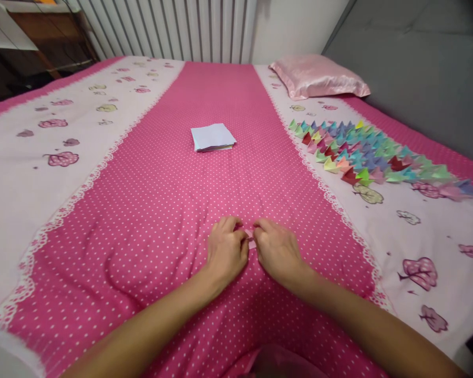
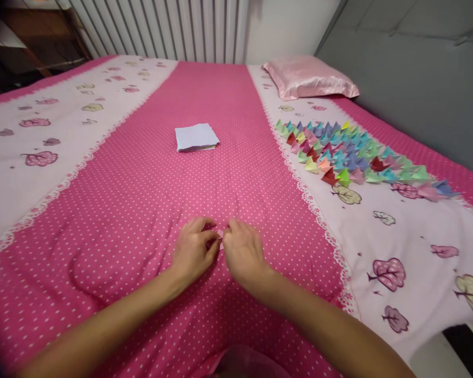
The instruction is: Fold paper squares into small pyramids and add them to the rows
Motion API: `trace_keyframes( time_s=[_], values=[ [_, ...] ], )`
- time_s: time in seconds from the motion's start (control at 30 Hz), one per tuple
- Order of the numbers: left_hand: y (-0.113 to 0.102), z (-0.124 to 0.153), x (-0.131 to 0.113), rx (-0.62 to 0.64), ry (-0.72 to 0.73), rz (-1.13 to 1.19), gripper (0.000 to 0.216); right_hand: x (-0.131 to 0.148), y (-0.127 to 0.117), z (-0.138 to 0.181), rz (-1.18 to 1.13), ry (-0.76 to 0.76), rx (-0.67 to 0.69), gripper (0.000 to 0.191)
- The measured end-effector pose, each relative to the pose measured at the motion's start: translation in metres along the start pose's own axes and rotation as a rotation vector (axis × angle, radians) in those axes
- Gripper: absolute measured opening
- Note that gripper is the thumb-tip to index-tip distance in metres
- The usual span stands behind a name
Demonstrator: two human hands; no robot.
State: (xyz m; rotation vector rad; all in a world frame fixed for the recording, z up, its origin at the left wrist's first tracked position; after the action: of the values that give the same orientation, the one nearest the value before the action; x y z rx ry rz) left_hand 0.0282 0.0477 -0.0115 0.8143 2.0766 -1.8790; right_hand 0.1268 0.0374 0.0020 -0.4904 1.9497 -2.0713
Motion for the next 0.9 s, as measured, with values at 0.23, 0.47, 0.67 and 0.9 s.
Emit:
trace_keyframes(
  time_s=[0.23,0.47,0.67,0.9],
  values=[
    [-0.001,0.001,0.0,0.006,-0.006,0.011,0.018,0.0,0.003,-0.001,-0.039,-0.108,-0.11,0.025],
    [-0.002,0.0,0.004,0.008,-0.017,0.048,0.018,-0.008,-0.001,0.001,-0.147,-0.118,-0.227,0.014],
    [0.0,-0.001,0.004,0.018,-0.015,0.044,0.018,-0.005,-0.006,0.0,-0.172,-0.174,-0.248,0.011],
    [0.001,0.0,0.006,0.037,-0.028,0.043,0.015,-0.004,-0.003,-0.004,-0.235,-0.217,-0.242,0.013]
  ],
)
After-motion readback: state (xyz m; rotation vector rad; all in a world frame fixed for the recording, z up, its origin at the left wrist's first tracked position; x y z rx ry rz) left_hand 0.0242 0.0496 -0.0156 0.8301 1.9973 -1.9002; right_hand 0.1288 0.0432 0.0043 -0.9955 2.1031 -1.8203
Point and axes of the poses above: each hand's wrist, its own z-axis away from the middle knuckle, its own y-axis out of the palm, x = y × z, the point moved 5 cm from there along -z, towards the middle knuckle, and after that the axes turned 11 degrees about -y, right-handed, at the moved point
